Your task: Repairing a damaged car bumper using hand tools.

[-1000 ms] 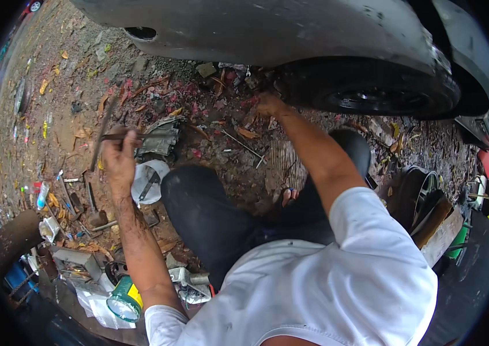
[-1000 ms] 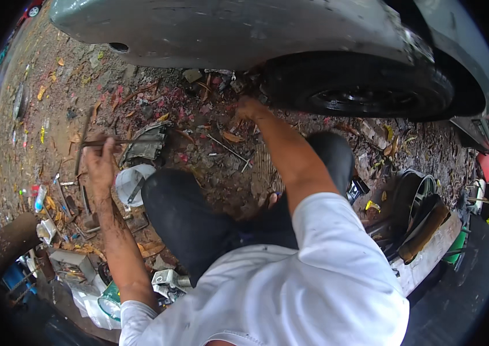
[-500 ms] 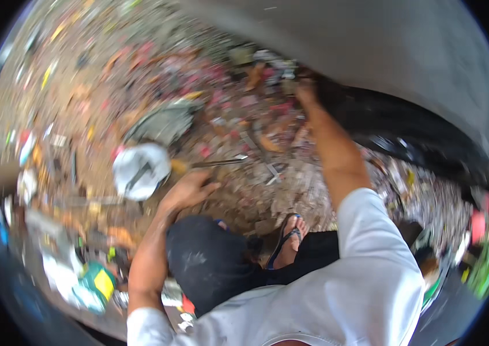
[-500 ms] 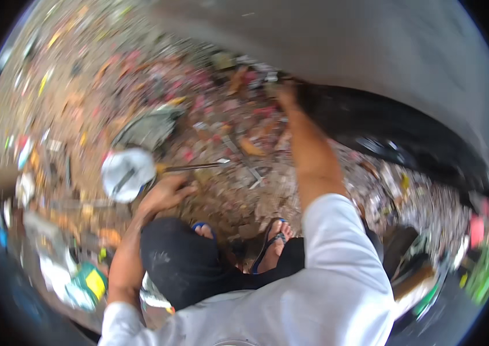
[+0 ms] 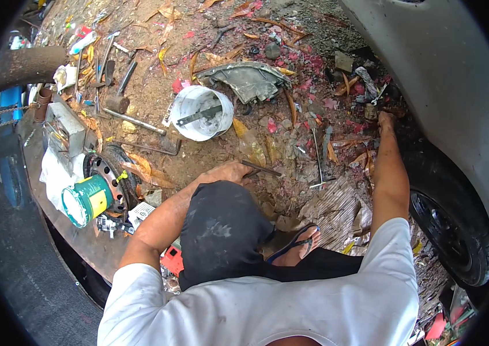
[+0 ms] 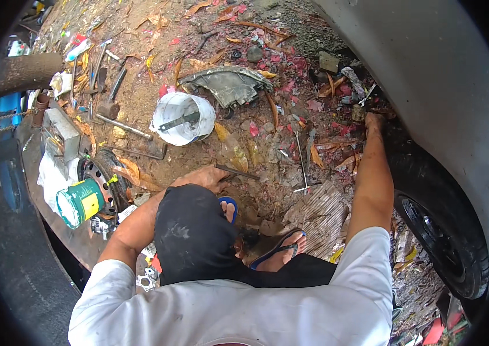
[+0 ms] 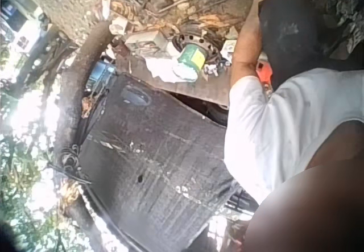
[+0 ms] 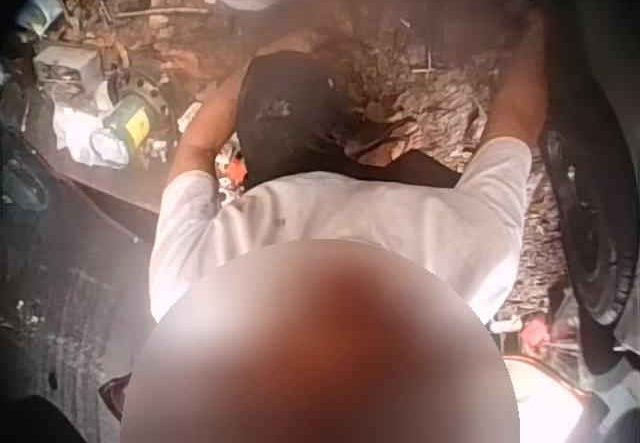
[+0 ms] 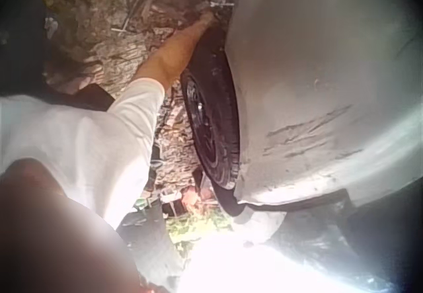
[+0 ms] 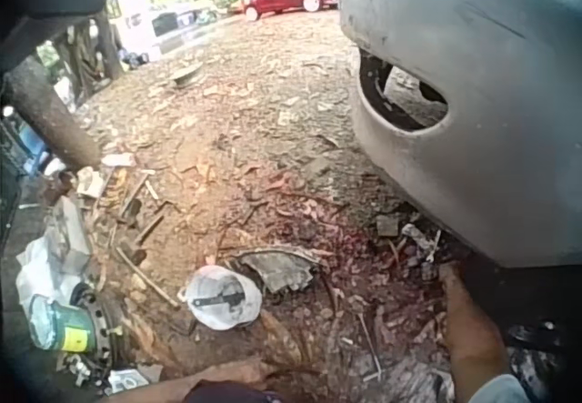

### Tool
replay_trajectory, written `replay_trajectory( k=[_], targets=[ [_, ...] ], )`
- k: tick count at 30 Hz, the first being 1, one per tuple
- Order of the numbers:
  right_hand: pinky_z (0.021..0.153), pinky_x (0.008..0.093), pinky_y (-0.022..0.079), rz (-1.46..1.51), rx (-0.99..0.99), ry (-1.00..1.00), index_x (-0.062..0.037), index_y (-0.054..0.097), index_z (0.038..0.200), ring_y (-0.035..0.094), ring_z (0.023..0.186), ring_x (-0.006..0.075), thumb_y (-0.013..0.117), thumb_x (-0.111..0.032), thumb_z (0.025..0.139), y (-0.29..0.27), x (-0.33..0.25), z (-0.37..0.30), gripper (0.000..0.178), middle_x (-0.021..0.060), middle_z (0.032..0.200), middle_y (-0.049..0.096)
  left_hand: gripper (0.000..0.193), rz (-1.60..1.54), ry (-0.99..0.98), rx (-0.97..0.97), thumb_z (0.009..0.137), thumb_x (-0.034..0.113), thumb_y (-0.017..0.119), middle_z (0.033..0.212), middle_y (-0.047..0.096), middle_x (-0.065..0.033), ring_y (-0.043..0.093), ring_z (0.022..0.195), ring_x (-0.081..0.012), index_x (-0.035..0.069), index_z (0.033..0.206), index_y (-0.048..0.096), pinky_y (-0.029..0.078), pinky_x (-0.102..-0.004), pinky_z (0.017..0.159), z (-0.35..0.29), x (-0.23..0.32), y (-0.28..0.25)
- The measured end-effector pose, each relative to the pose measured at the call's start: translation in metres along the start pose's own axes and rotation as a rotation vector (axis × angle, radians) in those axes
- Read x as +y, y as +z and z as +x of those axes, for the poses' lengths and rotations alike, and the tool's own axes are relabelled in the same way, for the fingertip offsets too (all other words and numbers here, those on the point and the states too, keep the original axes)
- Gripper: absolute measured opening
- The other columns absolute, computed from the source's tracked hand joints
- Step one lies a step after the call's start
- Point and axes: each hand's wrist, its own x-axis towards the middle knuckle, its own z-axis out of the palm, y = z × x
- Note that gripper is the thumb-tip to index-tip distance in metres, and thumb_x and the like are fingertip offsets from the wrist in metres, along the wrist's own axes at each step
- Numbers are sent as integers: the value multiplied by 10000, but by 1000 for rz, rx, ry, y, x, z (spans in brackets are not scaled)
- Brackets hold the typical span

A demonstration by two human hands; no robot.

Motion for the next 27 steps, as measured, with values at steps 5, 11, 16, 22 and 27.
replay_trajectory(
  k=[5,11,16,22,27],
  targets=[
    [752,319,480,469,-61,95,65,614,1005,635,917,274,603,-260,795,78,-64,-100,386,176,896,672,267,107,-290,-79,850,239,593,826,619,-180,599,850,-351,28,1012,602,479,-446,748,-39,-33,3],
    [696,338,488,-606,251,-538,-12,673,847,641,842,253,656,-282,743,20,-7,-15,290,112,816,676,270,203,-174,-57,834,259,595,798,611,-169,595,855,-340,30,975,618,481,-438,764,-18,-23,3],
    [715,374,498,-679,367,-672,-66,646,852,642,809,285,551,-201,783,58,-34,-71,179,139,865,665,301,269,-278,-91,859,276,587,809,629,-213,614,810,-375,54,1060,617,487,-454,719,-20,-45,8],
    [697,359,486,-58,173,-421,-44,633,818,634,761,265,594,-232,736,22,-46,-95,208,130,828,656,321,174,-295,51,855,244,586,832,631,-215,604,848,-393,28,1092,587,473,-466,737,-1,-67,18],
    [610,327,456,457,66,-524,-41,652,850,554,640,160,604,-216,774,12,-87,-180,197,68,687,601,327,19,-261,265,836,195,601,982,607,-243,568,946,-405,6,1102,577,466,-447,785,-9,-63,13]
  ],
)
